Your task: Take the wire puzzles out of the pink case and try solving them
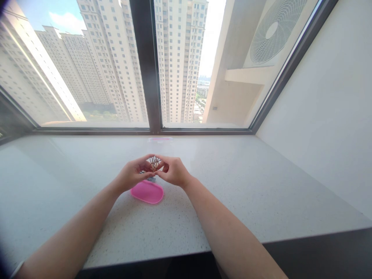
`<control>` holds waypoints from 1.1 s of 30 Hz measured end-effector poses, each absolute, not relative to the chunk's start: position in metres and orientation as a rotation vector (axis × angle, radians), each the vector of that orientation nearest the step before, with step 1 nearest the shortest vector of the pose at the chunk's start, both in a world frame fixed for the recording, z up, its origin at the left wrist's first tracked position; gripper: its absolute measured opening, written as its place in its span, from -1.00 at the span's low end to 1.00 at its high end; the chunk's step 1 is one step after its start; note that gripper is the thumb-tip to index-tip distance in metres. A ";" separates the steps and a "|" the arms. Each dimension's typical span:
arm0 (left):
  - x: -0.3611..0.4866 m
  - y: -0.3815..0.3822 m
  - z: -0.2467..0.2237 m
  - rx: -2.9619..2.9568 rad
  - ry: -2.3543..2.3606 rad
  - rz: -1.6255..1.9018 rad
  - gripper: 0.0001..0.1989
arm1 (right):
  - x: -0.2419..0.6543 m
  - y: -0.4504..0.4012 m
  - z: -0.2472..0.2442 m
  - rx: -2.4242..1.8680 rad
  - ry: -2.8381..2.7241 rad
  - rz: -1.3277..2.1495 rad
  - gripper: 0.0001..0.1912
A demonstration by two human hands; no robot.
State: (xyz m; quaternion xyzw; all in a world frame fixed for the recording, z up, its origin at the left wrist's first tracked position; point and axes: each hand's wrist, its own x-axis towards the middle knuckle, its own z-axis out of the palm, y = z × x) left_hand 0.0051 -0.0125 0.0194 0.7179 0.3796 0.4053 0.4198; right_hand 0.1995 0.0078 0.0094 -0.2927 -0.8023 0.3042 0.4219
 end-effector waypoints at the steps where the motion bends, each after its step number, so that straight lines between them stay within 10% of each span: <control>1: 0.005 -0.012 0.019 1.795 0.946 1.012 -0.35 | 0.200 0.007 0.010 -0.738 -2.022 0.751 -0.40; 33: 0.004 -0.015 0.028 1.839 0.960 1.023 -0.45 | 0.197 0.005 0.010 -0.690 -1.986 0.842 -0.40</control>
